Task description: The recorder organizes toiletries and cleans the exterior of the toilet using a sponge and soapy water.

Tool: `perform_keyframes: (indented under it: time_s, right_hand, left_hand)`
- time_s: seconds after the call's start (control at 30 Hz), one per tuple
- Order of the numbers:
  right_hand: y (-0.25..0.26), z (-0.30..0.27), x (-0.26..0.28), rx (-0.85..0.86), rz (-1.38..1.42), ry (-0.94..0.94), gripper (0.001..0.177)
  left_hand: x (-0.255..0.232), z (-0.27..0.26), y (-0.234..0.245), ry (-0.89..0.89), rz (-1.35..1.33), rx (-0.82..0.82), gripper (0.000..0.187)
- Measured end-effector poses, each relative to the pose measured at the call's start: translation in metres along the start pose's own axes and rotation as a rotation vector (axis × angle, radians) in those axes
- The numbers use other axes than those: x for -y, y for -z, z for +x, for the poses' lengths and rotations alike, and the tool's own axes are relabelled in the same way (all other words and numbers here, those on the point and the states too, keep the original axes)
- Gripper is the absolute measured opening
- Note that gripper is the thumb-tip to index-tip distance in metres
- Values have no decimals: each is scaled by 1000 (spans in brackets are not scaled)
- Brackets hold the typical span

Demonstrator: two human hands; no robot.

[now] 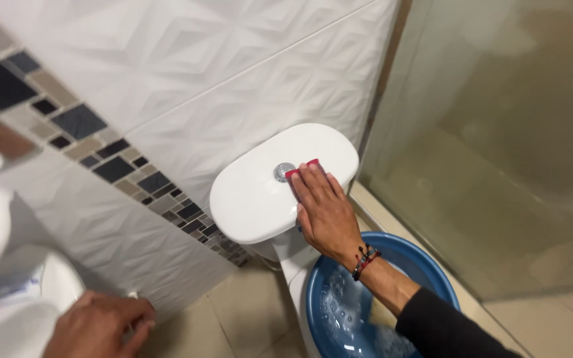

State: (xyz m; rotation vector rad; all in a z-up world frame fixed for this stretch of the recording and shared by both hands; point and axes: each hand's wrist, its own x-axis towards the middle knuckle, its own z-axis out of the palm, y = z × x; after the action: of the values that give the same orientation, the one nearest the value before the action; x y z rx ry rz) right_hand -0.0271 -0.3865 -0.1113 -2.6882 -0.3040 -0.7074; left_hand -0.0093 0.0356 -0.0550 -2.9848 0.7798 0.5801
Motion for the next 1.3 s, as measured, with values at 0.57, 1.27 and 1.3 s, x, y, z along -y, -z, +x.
perform_keyframes:
  time_s: [0.57,1.27,1.3]
  right_hand:
    - [-49,-44,17,-261,-64,-28,47]
    - [-16,-169,84,-294,1671,-606,26]
    - [-11,-177,83,-300,1661,-611,26]
  left_hand:
    - [-72,-50,23,154,197,0,22]
    - [-219,93,-118,-506,-1015,-487,25]
    - [-226,74,-120,-514,-1022,-481,25]
